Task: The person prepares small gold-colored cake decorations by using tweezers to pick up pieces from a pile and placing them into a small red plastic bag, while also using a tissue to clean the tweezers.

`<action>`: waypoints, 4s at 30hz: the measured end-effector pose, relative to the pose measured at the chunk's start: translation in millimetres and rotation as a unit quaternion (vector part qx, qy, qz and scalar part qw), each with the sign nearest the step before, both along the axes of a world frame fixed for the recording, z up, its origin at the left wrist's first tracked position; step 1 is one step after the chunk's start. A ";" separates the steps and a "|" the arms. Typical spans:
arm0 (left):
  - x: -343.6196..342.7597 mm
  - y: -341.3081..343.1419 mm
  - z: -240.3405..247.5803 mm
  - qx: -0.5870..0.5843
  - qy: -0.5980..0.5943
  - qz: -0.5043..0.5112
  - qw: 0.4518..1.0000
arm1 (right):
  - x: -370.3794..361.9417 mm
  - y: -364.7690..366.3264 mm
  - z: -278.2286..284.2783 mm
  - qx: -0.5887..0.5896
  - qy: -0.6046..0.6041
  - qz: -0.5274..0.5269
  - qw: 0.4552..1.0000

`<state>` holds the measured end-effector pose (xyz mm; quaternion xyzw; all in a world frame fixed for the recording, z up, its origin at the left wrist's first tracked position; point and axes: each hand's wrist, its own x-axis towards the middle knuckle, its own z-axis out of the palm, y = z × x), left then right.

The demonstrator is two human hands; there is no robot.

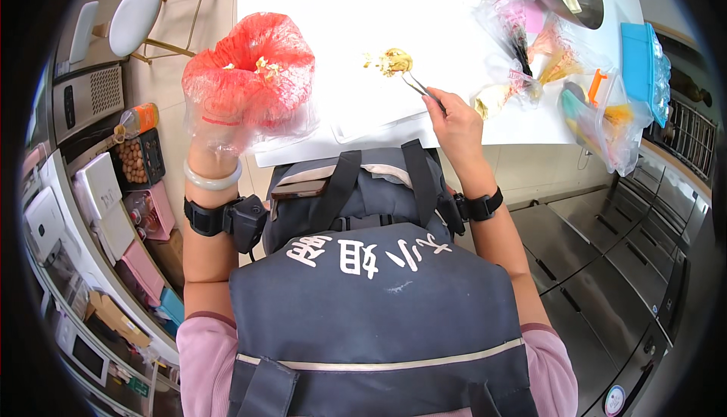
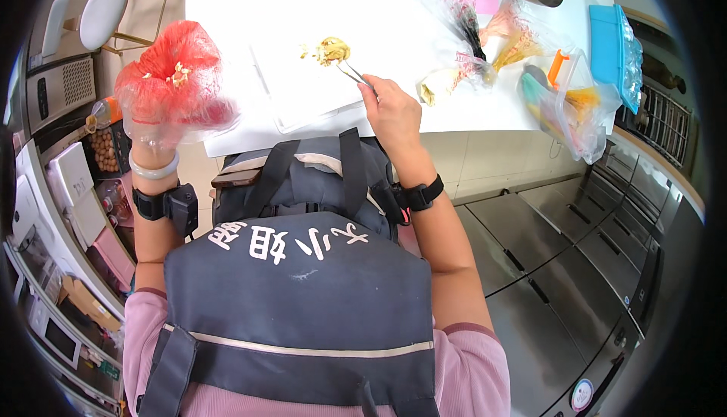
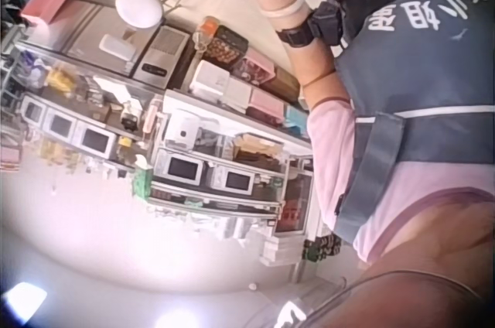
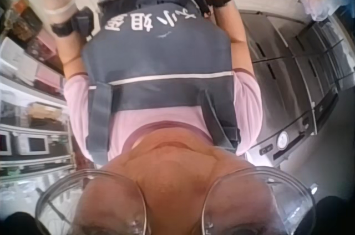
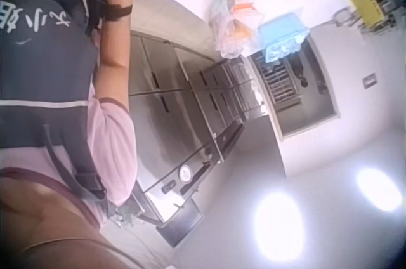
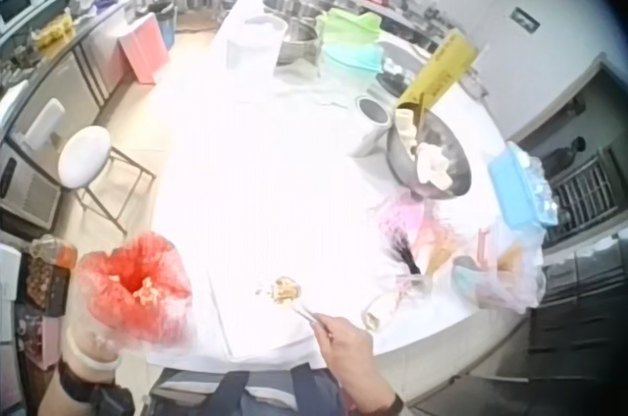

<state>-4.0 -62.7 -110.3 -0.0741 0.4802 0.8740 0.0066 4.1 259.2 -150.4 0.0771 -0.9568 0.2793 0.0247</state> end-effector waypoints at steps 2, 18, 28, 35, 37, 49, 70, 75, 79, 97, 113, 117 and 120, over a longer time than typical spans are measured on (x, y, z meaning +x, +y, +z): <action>0.3 -0.4 -0.1 -0.001 0.000 -0.002 1.000 | -0.4 0.5 -4.6 0.004 0.010 0.008 1.000; 8.9 -0.6 0.8 -0.011 -0.003 -0.016 1.000 | -1.9 -1.0 -0.9 0.045 0.040 0.046 0.997; 12.0 0.0 -0.1 -0.015 -0.003 -0.023 1.000 | -11.8 1.5 0.2 0.098 0.069 0.079 0.990; 12.1 0.6 2.7 -0.014 0.001 -0.028 1.000 | -22.1 7.1 5.8 0.133 0.094 0.120 0.979; 12.4 0.0 2.5 -0.015 0.001 -0.028 0.999 | -25.0 7.9 6.9 0.136 0.103 0.129 0.977; 13.8 -0.6 3.6 -0.014 0.002 -0.030 0.999 | -39.0 10.0 8.2 0.210 0.145 0.218 0.942; 17.6 -0.3 3.9 -0.009 0.007 -0.038 0.999 | -41.0 -0.8 14.5 0.200 0.067 0.206 0.956; 18.2 0.0 3.3 -0.011 0.008 -0.040 0.999 | -35.9 -3.4 19.0 0.227 0.085 0.202 0.949; 18.1 0.8 2.8 -0.008 0.010 -0.043 0.999 | -33.1 -3.8 13.9 0.239 0.105 0.202 0.944; 15.2 2.7 7.5 -0.013 0.018 -0.058 0.998 | -27.4 -14.5 12.8 0.258 0.111 0.151 0.948; 13.0 4.2 11.4 -0.018 0.024 -0.069 0.997 | -21.9 -19.5 12.9 0.290 0.113 0.139 0.940; 11.6 4.8 12.7 -0.018 0.025 -0.077 0.997 | -21.9 -22.7 13.0 0.292 0.104 0.132 0.941; 11.5 6.0 13.8 -0.016 0.027 -0.081 0.996 | -22.1 -26.4 17.6 0.279 0.068 0.135 0.948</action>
